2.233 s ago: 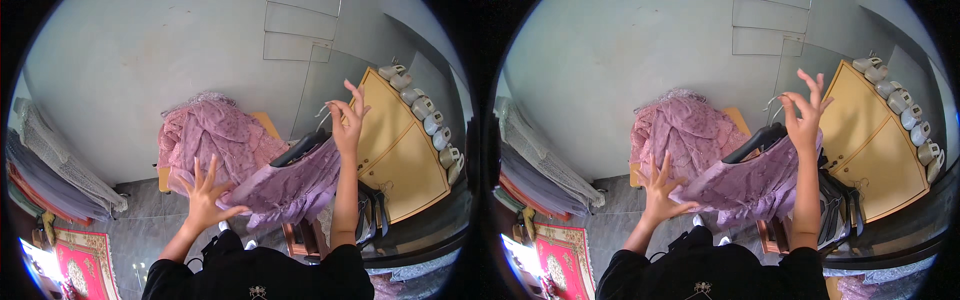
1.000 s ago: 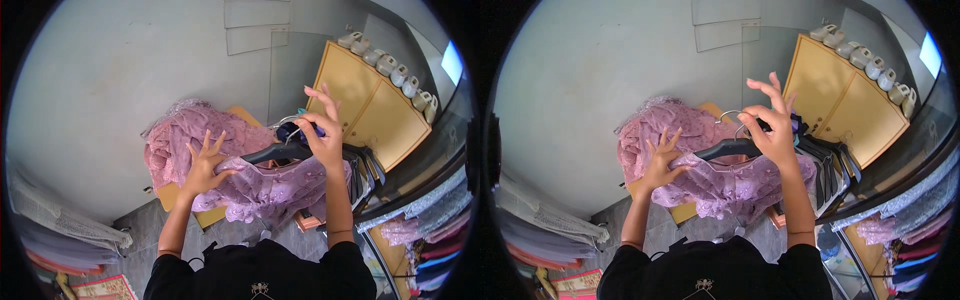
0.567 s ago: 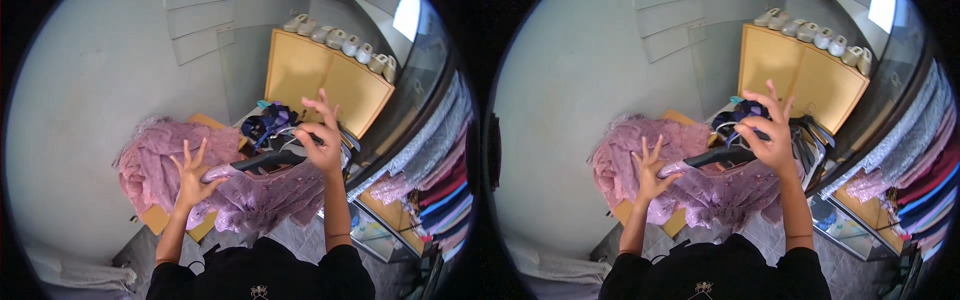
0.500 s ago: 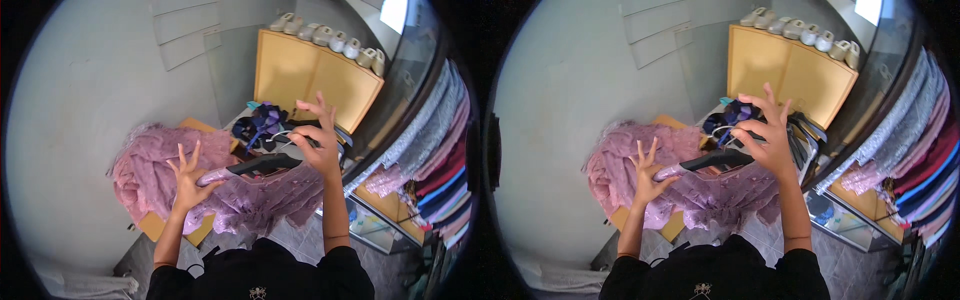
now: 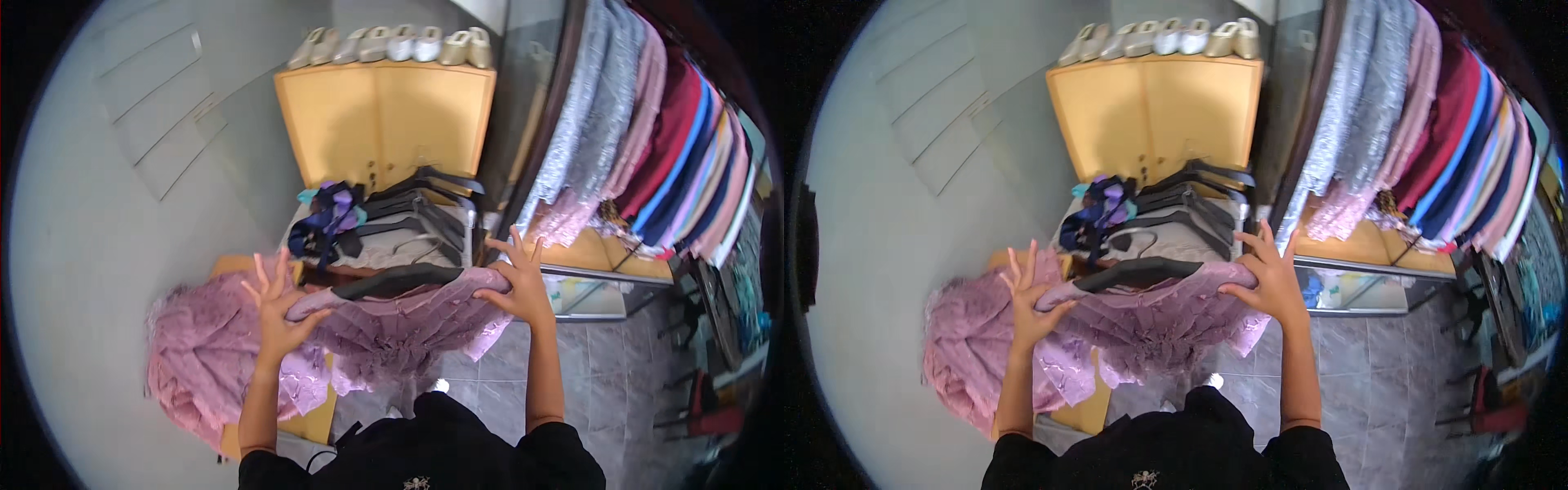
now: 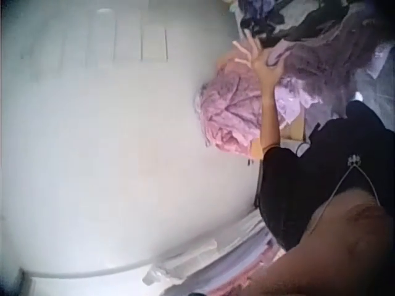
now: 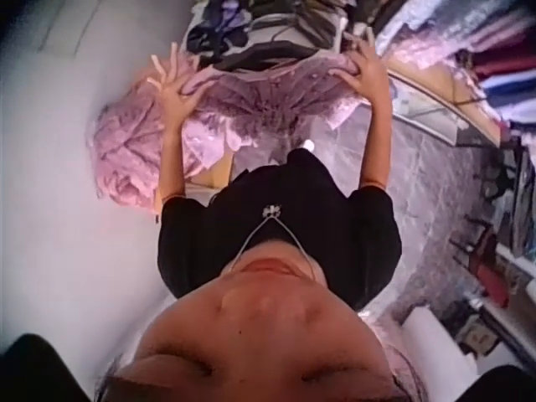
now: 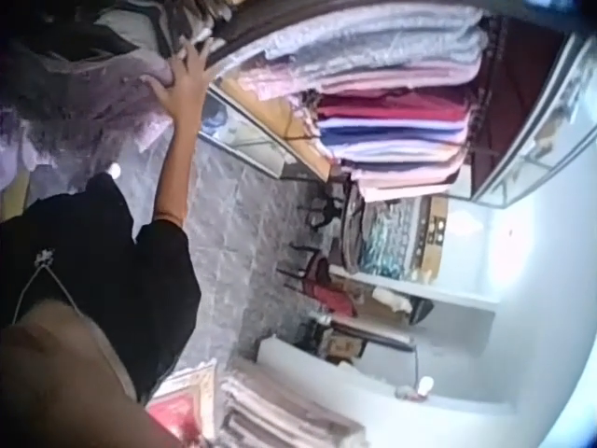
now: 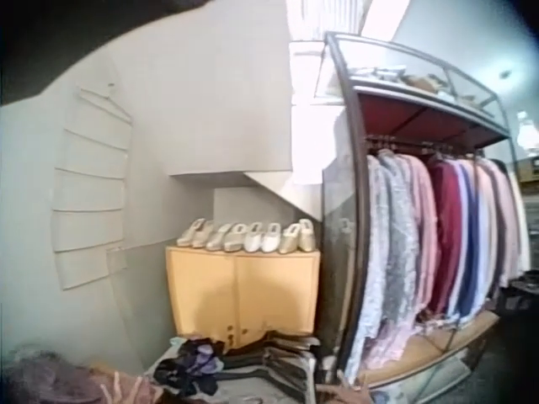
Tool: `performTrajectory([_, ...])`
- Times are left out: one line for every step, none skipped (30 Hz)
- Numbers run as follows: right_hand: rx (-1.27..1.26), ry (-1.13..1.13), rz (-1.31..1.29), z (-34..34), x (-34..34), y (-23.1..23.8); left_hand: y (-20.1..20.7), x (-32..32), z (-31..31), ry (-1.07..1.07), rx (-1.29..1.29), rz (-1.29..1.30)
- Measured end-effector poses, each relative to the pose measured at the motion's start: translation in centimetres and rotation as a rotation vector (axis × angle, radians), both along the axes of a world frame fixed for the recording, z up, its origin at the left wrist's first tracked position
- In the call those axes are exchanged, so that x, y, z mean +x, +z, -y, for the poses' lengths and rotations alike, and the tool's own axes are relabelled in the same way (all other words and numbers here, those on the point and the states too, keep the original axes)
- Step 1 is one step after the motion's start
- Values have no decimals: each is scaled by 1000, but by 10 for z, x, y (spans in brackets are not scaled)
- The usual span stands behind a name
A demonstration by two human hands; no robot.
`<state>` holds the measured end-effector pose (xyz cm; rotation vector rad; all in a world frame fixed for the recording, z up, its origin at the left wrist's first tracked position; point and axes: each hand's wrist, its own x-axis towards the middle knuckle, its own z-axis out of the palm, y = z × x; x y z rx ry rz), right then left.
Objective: Hanging various dresses onto hangers and organizing them on a garment rack.
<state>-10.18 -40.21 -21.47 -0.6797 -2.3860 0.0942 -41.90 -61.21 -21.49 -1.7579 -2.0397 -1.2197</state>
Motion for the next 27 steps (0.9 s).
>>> performTrajectory([11, -27, -7, 3, 9, 7, 1, 4, -7, -56, 22, 12])
performTrajectory([28, -52, -32, 4, 20, 8, 0, 8, -14, -73, 13, -32])
performTrajectory([45, -77, -55, 4, 31, 8, 1, 14, -25, -113, 17, -39])
performTrajectory([29, -106, -39, 4, 42, 8, 4, 19, -34, -169, 48, -9])
performTrajectory([28, -122, -44, 4, 54, 8, 5, 25, -43, -228, 76, 26])
performTrajectory([-30, -119, -73, 4, 67, 9, 8, 33, -53, -203, 2, -25])
performTrajectory([-91, -107, -103, 7, 78, 11, 10, 39, -61, -226, -3, -28])
performTrajectory([-92, -130, -104, 7, 91, 12, 12, 46, -73, -238, -23, -57])
performTrajectory([-93, -148, -110, 7, 103, 12, 14, 54, -85, -249, -43, -84])
performTrajectory([-93, -166, -114, 7, 115, 13, 12, 60, -100, -287, -24, -112])
performTrajectory([-91, -183, -115, 7, 125, 16, 15, 66, -115, -305, -21, -113])
performTrajectory([-62, -265, -130, 9, 135, 20, 18, 74, -130, -357, -9, -121])
performTrajectory([-33, -347, -144, 10, 145, 24, 21, 83, -146, -410, 5, -129])
performTrajectory([-21, -401, -134, 10, 160, 28, 24, 94, -165, -443, 17, -118])
performTrajectory([-18, -416, -136, 11, 170, 34, 28, 102, -182, -464, 15, -175])
performTrajectory([15, -487, -142, 11, 181, 41, 36, 115, -197, -502, 42, -190])
performTrajectory([50, -565, -146, 12, 194, 45, 42, 130, -213, -548, 71, -203])
performTrajectory([84, -638, -110, 11, 208, 47, 42, 143, -230, -577, 77, -189])
performTrajectory([89, -661, -111, 11, 220, 51, 46, 158, -243, -599, 87, -203])
performTrajectory([120, -745, -107, 11, 231, 56, 49, 174, -256, -622, 75, -195])
performTrajectory([151, -828, -103, 13, 243, 60, 53, 191, -268, -644, 63, -188])
performTrajectory([169, -879, -92, 14, 255, 63, 55, 207, -283, -674, 67, -186])
performTrajectory([172, -902, -89, 15, 267, 64, 57, 223, -295, -735, 110, -181])
performTrajectory([197, -939, -85, 15, 279, 65, 58, 238, -309, -795, 153, -174])
performTrajectory([223, -975, -80, 16, 291, 66, 60, 253, -323, -828, 150, -192])
performTrajectory([210, -969, -109, 16, 300, 68, 63, 265, -336, -863, 152, -224])
performTrajectory([214, -984, -106, 18, 309, 72, 66, 278, -350, -900, 158, -254])
